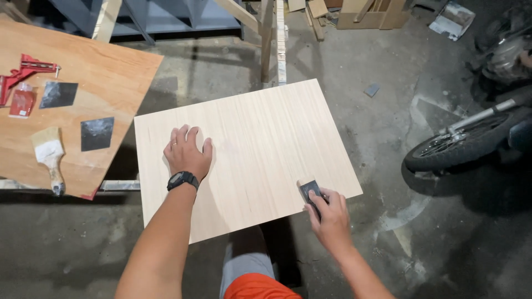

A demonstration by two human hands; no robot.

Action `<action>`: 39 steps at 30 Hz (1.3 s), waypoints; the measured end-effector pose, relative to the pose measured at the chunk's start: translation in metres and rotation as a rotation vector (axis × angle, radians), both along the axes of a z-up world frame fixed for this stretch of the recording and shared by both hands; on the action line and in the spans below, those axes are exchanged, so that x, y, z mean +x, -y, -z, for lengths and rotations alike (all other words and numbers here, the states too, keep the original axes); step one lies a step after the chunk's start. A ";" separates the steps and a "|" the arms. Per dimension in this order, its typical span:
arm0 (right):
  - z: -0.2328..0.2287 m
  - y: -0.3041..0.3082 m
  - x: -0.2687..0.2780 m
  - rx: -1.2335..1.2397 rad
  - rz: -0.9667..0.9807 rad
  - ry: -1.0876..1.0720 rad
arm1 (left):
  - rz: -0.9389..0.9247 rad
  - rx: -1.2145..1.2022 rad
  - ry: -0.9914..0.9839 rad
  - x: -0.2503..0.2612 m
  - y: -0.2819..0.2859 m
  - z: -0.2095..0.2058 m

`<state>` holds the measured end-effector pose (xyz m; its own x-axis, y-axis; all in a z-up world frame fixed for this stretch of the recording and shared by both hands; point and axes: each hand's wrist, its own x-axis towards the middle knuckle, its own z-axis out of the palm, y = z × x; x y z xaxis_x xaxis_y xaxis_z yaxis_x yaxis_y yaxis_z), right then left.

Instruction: Sanding the surface and edges of a square wooden board using a sanding block to achieve a smooth finish.

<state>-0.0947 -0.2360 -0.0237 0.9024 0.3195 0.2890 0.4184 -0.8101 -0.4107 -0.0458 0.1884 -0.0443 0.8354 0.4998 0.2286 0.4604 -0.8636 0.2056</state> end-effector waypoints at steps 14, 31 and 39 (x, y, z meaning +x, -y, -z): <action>0.027 -0.181 0.271 0.010 -0.055 0.206 | -0.020 0.008 0.034 0.006 -0.001 -0.001; -0.003 -0.033 0.012 -0.031 -0.168 0.108 | -0.004 -0.044 0.081 0.005 0.008 -0.005; 0.018 -0.068 0.076 0.030 -0.169 0.160 | 0.004 0.009 0.173 0.012 0.001 0.015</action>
